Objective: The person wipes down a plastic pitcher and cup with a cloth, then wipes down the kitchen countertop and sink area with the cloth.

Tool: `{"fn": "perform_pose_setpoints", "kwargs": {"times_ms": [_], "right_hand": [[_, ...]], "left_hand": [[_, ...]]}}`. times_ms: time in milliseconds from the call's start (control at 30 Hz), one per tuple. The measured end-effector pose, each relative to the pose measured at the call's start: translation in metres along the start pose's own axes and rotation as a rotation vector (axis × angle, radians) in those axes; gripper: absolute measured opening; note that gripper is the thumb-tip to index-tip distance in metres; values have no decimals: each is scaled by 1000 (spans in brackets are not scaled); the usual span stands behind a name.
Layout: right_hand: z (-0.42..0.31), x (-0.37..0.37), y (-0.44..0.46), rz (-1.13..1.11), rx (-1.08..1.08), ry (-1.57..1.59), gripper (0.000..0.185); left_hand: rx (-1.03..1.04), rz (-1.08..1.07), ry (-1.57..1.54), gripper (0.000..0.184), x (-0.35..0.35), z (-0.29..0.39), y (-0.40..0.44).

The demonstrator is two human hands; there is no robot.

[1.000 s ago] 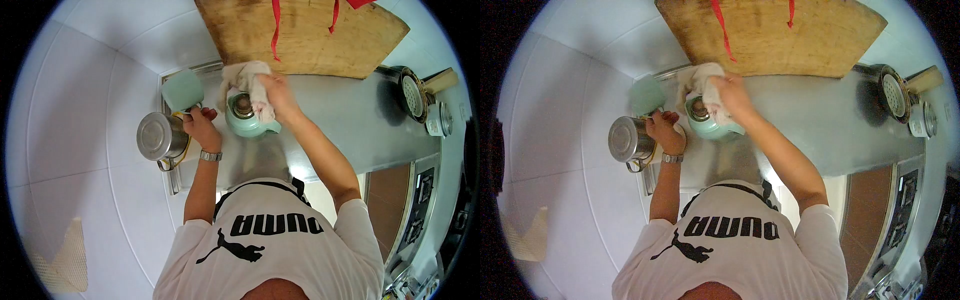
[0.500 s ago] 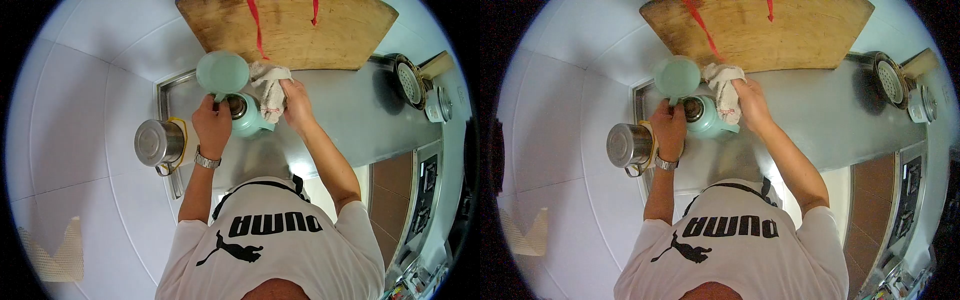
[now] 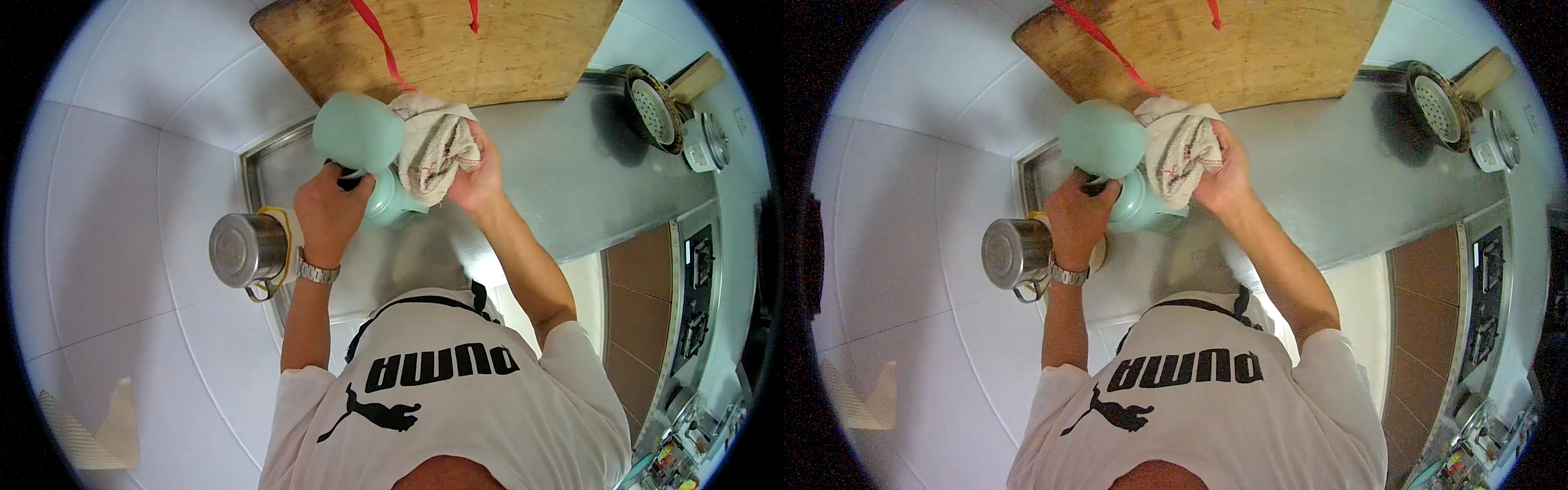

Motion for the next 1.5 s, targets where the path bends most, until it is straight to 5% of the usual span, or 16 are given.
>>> {"fn": "perform_pose_setpoints", "kwargs": {"times_ms": [167, 200, 300, 433, 533, 567, 633, 767, 833, 1167, 1233, 1500], "right_hand": [[-2, -17, 1, -182, 27, 80, 40], [-3, -16, 0, 168, -109, -127, 39], [-4, -20, 3, 174, -110, -187, 38], [-5, -1, -1, 226, -137, -321, 36], [9, 16, 3, -158, -68, -993, 31], [17, 22, 8, -163, -62, -997, 31], [42, 51, 13, -623, -688, -1821, 38], [64, 70, 27, -695, -579, -2155, 40], [69, 79, 36, -697, -339, -2375, 38], [88, 80, 39, -678, -446, -2416, 33], [97, 84, 39, -766, -399, -2666, 29], [86, 89, 40, -887, -373, -2618, 24]], "left_hand": [[23, 134, -235, 25, 7, -9, -6], [24, 134, -233, 25, 4, -8, -3], [56, 358, -253, 22, -11, -12, 1], [-378, 557, -594, 20, -15, -47, -1], [-659, 611, -887, 16, -12, -63, -10], [-771, 642, -1027, 15, -8, -69, -15], [-800, 622, -1035, 15, 0, -79, -23], [-811, 522, -1046, 15, 12, -84, -30], [-836, 529, -1071, 15, 17, -85, -32], [-879, 483, -1153, 14, 35, -85, -34], [-872, 486, -1164, 13, 35, -85, -34], [-904, 469, -1129, 13, 33, -85, -38]]}}
Point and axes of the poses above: each hand's wrist, its own y-axis towards the middle knuckle, its own x-axis out of the palm, z = x × y, the point moved 4 cm from there along y, towards the middle knuckle, and after that the axes turned 10 degrees about z, right-handed, at the moved point
